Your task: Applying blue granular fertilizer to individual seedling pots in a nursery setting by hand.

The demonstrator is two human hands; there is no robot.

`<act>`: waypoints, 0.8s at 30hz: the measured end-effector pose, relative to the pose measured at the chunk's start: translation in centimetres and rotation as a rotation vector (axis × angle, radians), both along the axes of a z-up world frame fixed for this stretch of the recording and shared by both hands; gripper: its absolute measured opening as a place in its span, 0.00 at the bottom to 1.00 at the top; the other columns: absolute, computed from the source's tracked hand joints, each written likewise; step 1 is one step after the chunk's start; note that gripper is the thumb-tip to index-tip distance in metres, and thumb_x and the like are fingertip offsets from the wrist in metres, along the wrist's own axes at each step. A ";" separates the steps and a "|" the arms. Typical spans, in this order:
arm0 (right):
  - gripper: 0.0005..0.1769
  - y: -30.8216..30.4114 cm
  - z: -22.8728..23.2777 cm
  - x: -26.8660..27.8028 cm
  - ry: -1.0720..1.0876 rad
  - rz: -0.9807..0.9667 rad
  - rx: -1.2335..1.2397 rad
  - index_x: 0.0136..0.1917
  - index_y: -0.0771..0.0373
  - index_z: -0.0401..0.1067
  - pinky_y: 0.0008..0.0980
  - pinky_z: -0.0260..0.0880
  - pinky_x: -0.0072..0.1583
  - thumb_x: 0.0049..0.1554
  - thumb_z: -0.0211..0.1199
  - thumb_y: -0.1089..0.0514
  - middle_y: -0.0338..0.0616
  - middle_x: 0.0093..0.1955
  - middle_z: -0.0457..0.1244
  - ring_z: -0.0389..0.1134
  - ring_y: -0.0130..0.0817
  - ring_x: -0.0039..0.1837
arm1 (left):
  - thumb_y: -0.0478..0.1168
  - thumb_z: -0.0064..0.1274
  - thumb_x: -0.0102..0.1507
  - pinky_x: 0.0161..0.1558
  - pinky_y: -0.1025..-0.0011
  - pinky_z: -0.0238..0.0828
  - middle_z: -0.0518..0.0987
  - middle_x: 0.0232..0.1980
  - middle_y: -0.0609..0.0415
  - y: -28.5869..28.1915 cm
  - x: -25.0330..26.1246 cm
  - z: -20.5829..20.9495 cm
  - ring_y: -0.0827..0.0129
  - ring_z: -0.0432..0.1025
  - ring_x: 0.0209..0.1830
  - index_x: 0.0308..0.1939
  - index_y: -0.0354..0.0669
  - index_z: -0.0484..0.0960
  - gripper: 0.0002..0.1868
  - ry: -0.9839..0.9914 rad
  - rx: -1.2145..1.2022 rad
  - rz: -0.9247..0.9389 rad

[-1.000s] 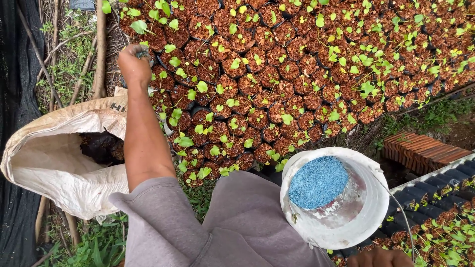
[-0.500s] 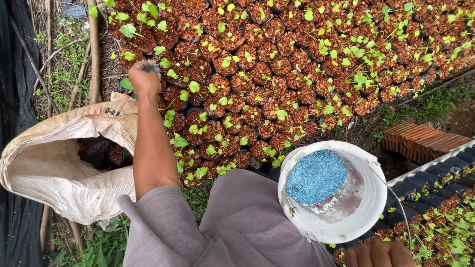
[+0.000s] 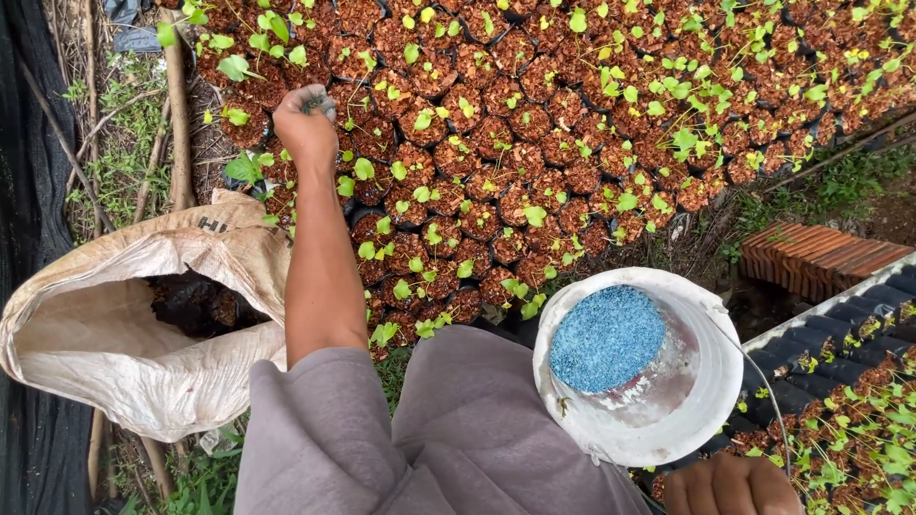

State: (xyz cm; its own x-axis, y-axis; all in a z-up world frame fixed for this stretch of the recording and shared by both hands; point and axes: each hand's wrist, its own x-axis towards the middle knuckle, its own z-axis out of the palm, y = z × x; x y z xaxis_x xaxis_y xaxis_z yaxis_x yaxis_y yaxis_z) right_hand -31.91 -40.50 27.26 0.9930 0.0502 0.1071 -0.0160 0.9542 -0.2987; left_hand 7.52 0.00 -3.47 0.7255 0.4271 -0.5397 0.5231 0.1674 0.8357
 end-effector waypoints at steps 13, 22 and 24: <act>0.28 2.0 1.4 3.3 -0.226 0.210 0.115 0.31 0.53 0.55 0.40 0.48 0.31 0.74 0.51 0.65 0.35 0.26 0.45 0.43 0.30 0.25 | 0.34 0.55 0.69 0.41 0.79 0.90 0.84 0.44 0.50 0.4 -5.6 6.3 0.71 0.82 0.39 0.50 0.37 0.81 0.07 -0.397 0.127 -0.031; 0.30 1.1 4.8 3.0 0.074 0.269 -0.010 0.27 0.54 0.50 0.35 0.42 0.26 0.65 0.64 0.65 0.31 0.21 0.41 0.39 0.26 0.21 | 0.25 0.57 0.72 0.27 0.77 0.77 0.71 0.25 0.61 8.7 -27.3 14.2 0.77 0.70 0.23 0.27 0.43 0.75 0.18 -0.315 0.545 0.240; 0.31 -0.4 4.6 2.8 0.111 0.322 -0.045 0.27 0.54 0.50 0.36 0.43 0.25 0.64 0.66 0.63 0.32 0.21 0.41 0.40 0.27 0.21 | 0.27 0.56 0.71 0.28 0.73 0.72 0.71 0.24 0.59 9.5 -35.0 13.5 0.76 0.67 0.23 0.25 0.42 0.74 0.19 -0.063 0.622 0.149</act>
State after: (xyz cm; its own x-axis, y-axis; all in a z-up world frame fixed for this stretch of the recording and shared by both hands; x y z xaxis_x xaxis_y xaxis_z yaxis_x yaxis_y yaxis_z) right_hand -29.08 -40.85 31.83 0.9310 0.3649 -0.0098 -0.3486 0.8809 -0.3202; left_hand -27.46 9.47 9.98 0.6561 0.7456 -0.1166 0.4784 -0.2915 0.8284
